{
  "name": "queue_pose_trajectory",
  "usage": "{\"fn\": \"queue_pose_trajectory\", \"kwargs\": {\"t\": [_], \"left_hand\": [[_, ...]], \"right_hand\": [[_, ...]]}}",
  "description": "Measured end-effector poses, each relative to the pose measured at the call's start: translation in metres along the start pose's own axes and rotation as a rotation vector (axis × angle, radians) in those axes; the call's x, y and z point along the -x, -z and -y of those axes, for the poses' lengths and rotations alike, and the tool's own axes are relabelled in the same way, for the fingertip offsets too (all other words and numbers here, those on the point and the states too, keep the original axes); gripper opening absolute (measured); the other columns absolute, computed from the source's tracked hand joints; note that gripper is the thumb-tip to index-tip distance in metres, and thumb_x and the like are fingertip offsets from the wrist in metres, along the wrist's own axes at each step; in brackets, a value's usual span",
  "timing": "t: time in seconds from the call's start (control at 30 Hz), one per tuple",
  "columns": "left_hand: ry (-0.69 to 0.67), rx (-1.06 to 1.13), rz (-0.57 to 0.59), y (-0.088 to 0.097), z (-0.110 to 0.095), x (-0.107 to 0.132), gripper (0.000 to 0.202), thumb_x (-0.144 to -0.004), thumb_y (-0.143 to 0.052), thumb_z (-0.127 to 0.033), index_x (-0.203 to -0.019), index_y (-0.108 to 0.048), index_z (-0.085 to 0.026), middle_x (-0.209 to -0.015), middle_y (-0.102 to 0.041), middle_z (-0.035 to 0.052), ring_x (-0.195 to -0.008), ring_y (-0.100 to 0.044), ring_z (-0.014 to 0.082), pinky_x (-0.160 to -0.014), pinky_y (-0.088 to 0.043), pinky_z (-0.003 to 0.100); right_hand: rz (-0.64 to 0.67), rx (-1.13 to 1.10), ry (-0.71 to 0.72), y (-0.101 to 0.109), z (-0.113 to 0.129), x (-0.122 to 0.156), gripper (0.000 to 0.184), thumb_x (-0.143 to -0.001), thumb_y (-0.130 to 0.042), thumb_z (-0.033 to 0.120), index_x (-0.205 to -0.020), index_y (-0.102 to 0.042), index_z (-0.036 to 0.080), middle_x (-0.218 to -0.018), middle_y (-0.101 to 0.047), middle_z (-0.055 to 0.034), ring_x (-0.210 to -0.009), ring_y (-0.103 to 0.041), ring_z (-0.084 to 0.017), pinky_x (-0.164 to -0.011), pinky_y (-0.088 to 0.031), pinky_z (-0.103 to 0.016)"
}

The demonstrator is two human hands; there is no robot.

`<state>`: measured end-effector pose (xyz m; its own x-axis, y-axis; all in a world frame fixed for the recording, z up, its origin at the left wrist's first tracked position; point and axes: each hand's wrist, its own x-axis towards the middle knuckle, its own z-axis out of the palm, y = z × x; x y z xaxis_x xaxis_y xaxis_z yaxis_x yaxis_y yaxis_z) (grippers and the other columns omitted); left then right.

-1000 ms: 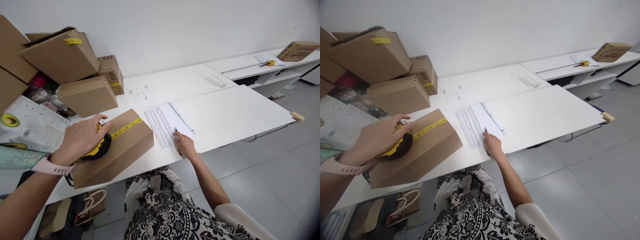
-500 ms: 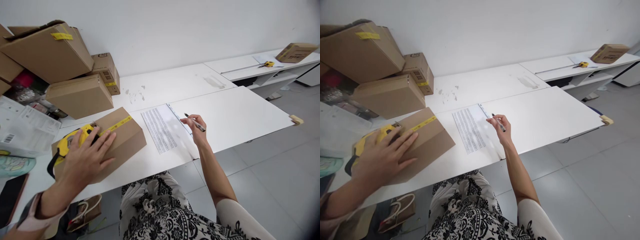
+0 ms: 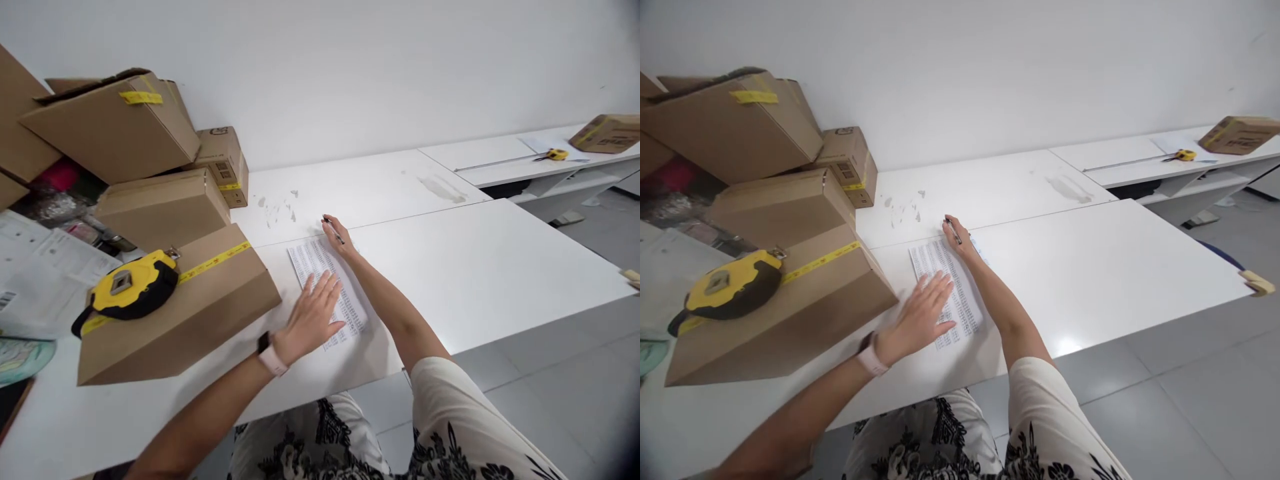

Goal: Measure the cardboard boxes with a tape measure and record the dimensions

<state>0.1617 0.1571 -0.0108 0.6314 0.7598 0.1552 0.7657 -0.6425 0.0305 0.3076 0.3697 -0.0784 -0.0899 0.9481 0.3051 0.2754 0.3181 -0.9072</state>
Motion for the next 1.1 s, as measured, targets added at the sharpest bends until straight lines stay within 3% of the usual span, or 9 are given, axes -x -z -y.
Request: {"fn": "queue_pose_trajectory", "kwargs": {"t": [0.1, 0.2, 0.4, 0.5, 0.57, 0.67, 0.73, 0.83, 1.1], "left_hand": [[0.151, 0.082, 0.149, -0.043, -0.004, -0.039, 0.087, -0.096, -0.045, -0.062, -0.155, -0.031, 0.001, -0.165, -0.024, 0.0259, -0.156, -0.014, 0.0385, -0.125, -0.019, 0.061], [0.197, 0.117, 0.205, -0.063, 0.002, -0.039, 0.093, -0.094, -0.045, -0.067, -0.156, -0.03, 0.0, -0.165, -0.021, 0.0272, -0.155, -0.014, 0.0422, -0.123, -0.02, 0.065], [0.139, 0.034, 0.087, -0.066, -0.037, 0.048, 0.1, -0.089, -0.051, -0.072, -0.159, -0.026, -0.006, -0.168, -0.018, 0.0246, -0.157, -0.004, 0.0414, -0.125, -0.009, 0.064], [0.099, 0.08, 0.066, -0.055, -0.059, 0.081, 0.101, -0.086, -0.052, -0.075, -0.158, -0.029, -0.008, -0.167, -0.022, 0.0244, -0.156, -0.009, 0.0428, -0.124, -0.017, 0.065], [0.131, 0.152, 0.04, -0.048, -0.06, 0.08, 0.083, -0.092, -0.052, -0.065, -0.153, -0.039, -0.01, -0.162, -0.036, 0.0226, -0.154, -0.022, 0.0392, -0.123, -0.028, 0.059], [0.271, 0.205, -0.038, -0.046, -0.04, 0.048, 0.049, -0.101, -0.045, -0.035, -0.141, -0.051, -0.006, -0.152, -0.051, 0.0222, -0.149, -0.037, 0.0331, -0.12, -0.038, 0.05], [0.32, 0.191, -0.072, -0.051, -0.024, 0.02, 0.044, -0.1, -0.045, -0.028, -0.135, -0.054, -0.003, -0.153, -0.05, 0.0252, -0.15, -0.036, 0.0357, -0.119, -0.038, 0.053], [0.358, 0.178, -0.086, -0.063, -0.013, -0.006, 0.046, -0.097, -0.052, -0.026, -0.133, -0.053, 0.002, -0.148, -0.052, 0.0296, -0.145, -0.042, 0.0388, -0.117, -0.039, 0.054], [0.344, 0.117, -0.101, -0.071, -0.014, -0.009, 0.044, -0.097, -0.051, -0.033, -0.13, -0.055, -0.003, -0.145, -0.054, 0.0282, -0.136, -0.051, 0.0399, -0.111, -0.043, 0.055]], "right_hand": [[-0.03, 0.068, -0.026, -0.005, -0.009, 0.005, 0.067, -0.092, -0.043, 0.071, -0.136, -0.058, 0.022, -0.134, -0.068, -0.013, -0.127, -0.061, -0.03, -0.111, -0.043, -0.048], [-0.036, 0.091, -0.038, -0.004, -0.005, 0.022, 0.067, -0.094, -0.04, 0.069, -0.136, -0.058, 0.02, -0.134, -0.068, -0.0139, -0.128, -0.06, -0.03, -0.112, -0.042, -0.047], [-0.022, 0.019, -0.134, -0.011, 0.027, 0.102, 0.061, -0.097, -0.044, 0.063, -0.139, -0.057, 0.021, -0.134, -0.068, -0.0134, -0.127, -0.061, -0.03, -0.111, -0.044, -0.047], [-0.017, -0.115, -0.189, -0.015, 0.038, 0.147, 0.052, -0.095, -0.053, 0.058, -0.135, -0.059, 0.025, -0.128, -0.07, -0.0102, -0.119, -0.065, -0.028, -0.104, -0.049, -0.045], [-0.053, -0.197, -0.241, -0.015, 0.041, 0.161, 0.04, -0.09, -0.062, 0.056, -0.115, -0.066, 0.025, -0.109, -0.074, -0.0074, -0.099, -0.069, -0.025, -0.091, -0.053, -0.041], [-0.099, -0.228, -0.322, -0.01, 0.041, 0.151, 0.033, -0.086, -0.066, 0.056, -0.08, -0.059, 0.024, -0.074, -0.062, 0.0, -0.07, -0.058, -0.018, -0.073, -0.051, -0.034], [-0.066, -0.244, -0.343, -0.006, 0.041, 0.132, 0.036, -0.086, -0.064, 0.058, -0.076, -0.055, 0.024, -0.066, -0.054, 0.003, -0.064, -0.052, -0.015, -0.068, -0.048, -0.032], [0.088, -0.28, -0.33, -0.005, 0.041, 0.106, 0.038, -0.077, -0.073, 0.057, -0.085, -0.059, 0.023, -0.075, -0.06, 0.0016, -0.068, -0.054, -0.015, -0.068, -0.047, -0.031], [0.097, -0.128, -0.232, 0.0, 0.023, 0.104, 0.036, -0.087, -0.065, 0.056, -0.08, -0.054, 0.023, -0.067, -0.048, 0.0045, -0.06, -0.041, -0.012, -0.056, -0.036, -0.027]]}}
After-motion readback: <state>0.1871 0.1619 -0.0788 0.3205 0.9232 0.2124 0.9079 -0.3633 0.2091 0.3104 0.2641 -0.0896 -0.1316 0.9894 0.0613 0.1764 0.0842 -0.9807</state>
